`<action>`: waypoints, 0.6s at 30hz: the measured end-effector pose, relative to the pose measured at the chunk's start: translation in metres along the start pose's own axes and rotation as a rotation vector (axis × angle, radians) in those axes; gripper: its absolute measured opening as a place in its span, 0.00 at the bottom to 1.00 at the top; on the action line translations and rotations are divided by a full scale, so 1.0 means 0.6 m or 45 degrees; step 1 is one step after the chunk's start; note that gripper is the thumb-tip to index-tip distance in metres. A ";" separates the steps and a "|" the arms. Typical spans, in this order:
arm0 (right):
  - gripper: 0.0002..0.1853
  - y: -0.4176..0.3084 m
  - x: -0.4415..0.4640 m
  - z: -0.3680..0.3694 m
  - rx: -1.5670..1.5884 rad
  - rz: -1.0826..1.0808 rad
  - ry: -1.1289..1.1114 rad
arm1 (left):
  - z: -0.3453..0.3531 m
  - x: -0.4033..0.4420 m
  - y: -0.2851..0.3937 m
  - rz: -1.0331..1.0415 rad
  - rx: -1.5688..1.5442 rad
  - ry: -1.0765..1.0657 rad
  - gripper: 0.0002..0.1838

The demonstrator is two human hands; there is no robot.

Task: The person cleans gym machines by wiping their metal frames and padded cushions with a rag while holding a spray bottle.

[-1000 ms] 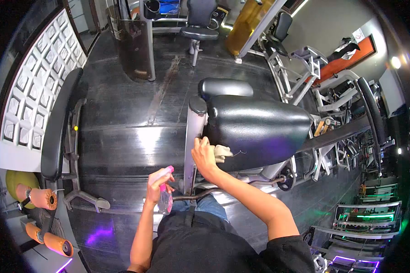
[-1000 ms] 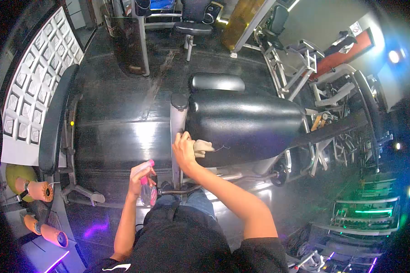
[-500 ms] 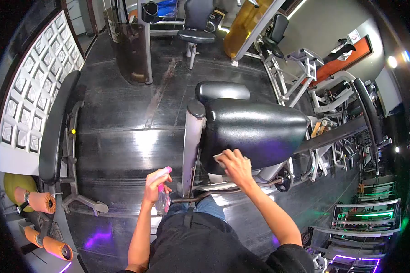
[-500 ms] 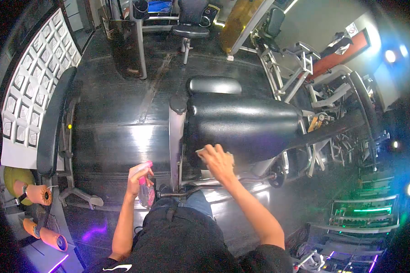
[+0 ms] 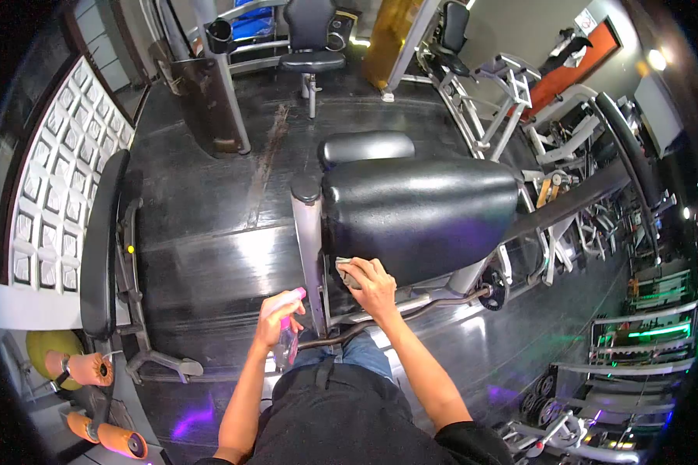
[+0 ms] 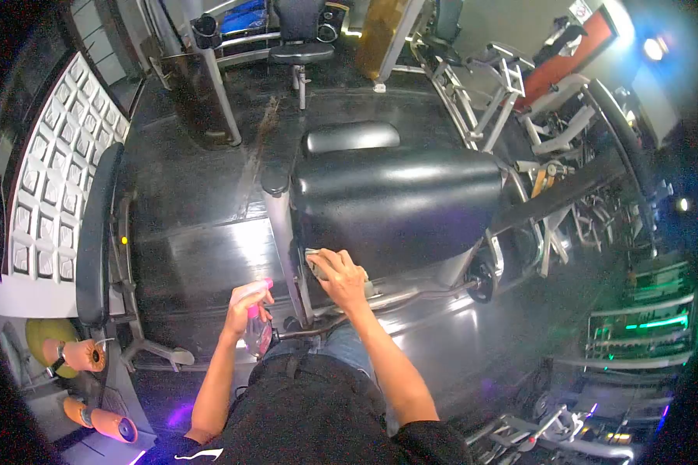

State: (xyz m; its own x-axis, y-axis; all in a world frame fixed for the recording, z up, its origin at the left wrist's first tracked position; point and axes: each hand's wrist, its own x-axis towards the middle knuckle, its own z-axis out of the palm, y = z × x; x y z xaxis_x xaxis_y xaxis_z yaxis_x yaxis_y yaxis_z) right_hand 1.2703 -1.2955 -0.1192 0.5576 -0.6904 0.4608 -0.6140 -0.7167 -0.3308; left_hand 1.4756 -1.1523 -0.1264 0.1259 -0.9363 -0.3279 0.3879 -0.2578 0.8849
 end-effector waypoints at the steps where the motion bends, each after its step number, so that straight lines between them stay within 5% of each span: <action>1: 0.33 0.009 -0.002 -0.008 -0.019 -0.083 -0.076 | 0.003 0.002 0.000 -0.011 0.022 -0.018 0.18; 6: 0.29 0.065 -0.008 -0.061 -0.037 -0.127 -0.131 | 0.025 0.002 0.010 -0.021 0.023 -0.021 0.20; 13: 0.16 0.085 -0.004 -0.056 0.180 0.640 0.392 | 0.048 -0.011 0.008 0.022 0.024 0.027 0.18; 18: 0.21 0.001 -0.004 -0.010 0.363 0.554 0.362 | 0.084 -0.004 0.015 0.050 0.025 -0.035 0.18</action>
State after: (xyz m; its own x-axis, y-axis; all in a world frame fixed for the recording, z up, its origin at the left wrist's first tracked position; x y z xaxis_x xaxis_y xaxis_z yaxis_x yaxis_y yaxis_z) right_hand 1.2652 -1.2938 -0.1153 0.0922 -0.9016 0.4227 -0.5563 -0.3988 -0.7291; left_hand 1.4329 -1.1647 -0.1009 0.1153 -0.9520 -0.2835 0.3649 -0.2248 0.9035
